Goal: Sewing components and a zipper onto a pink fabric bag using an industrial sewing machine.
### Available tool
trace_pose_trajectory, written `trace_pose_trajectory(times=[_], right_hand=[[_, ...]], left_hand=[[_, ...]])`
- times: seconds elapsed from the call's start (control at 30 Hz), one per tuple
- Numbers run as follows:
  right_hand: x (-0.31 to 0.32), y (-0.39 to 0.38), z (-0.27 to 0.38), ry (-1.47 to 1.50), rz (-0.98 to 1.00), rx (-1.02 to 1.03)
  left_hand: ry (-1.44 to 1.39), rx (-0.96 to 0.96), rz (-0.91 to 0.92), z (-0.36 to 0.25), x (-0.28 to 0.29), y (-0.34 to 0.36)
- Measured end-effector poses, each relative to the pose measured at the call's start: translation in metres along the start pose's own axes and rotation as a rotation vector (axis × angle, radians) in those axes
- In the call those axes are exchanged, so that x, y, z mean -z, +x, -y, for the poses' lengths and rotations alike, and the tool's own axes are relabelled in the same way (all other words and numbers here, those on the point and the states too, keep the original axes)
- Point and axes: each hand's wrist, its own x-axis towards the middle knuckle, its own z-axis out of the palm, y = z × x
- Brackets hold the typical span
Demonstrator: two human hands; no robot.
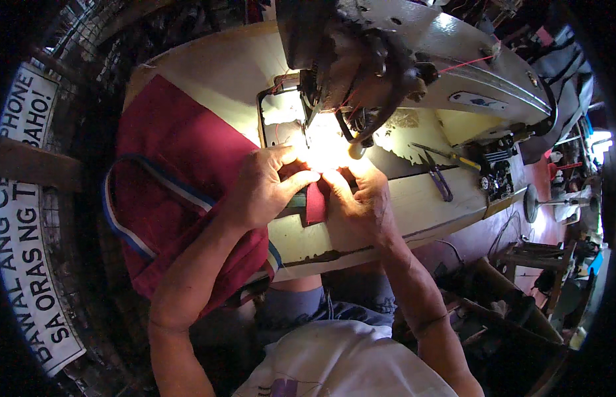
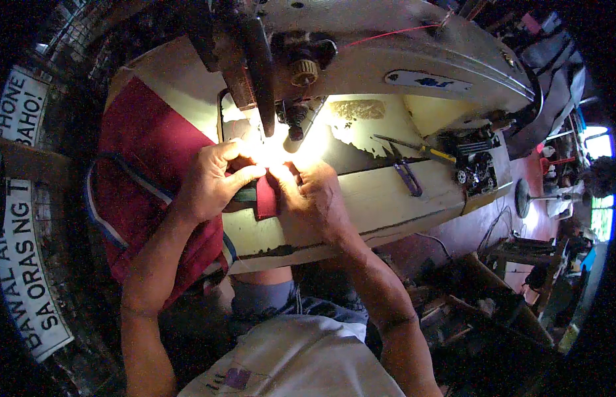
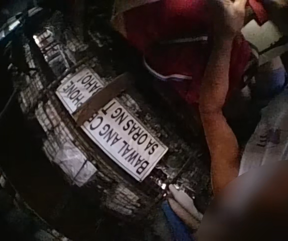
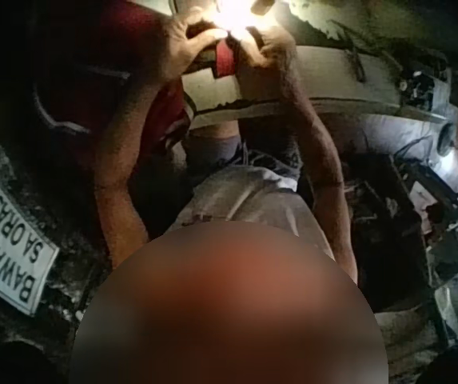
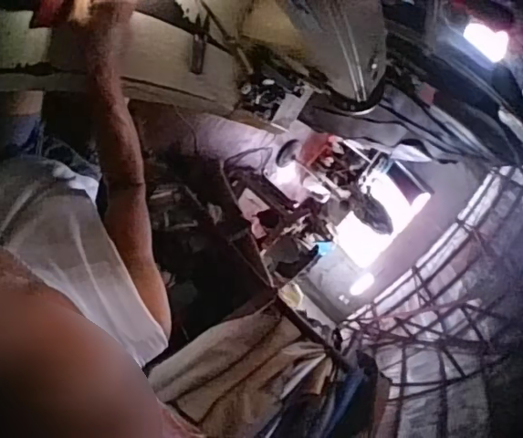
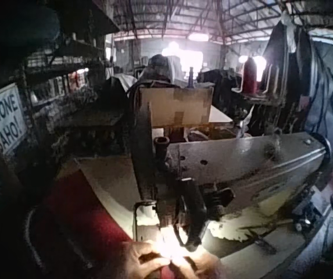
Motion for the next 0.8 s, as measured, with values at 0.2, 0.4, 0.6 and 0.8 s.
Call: trace_pose_trajectory(times=[0.2, 0.4, 0.6, 0.8], right_hand=[[0.002, -0.003, 0.003, 0.124, 0.072, -0.011], [0.002, -0.005, 0.010, 0.084, 0.079, -0.012], [0.001, 0.000, 0.010, 0.145, 0.048, 0.016], [0.002, -0.002, 0.010, 0.031, -0.002, 0.048]], left_hand=[[-0.148, 0.061, 0.056, -0.004, 0.000, -0.002], [-0.059, 0.022, 0.011, 0.002, 0.001, -0.002], [0.035, -0.063, -0.026, 0.002, -0.001, -0.003], [0.052, -0.059, -0.030, -0.002, -0.001, -0.004]])
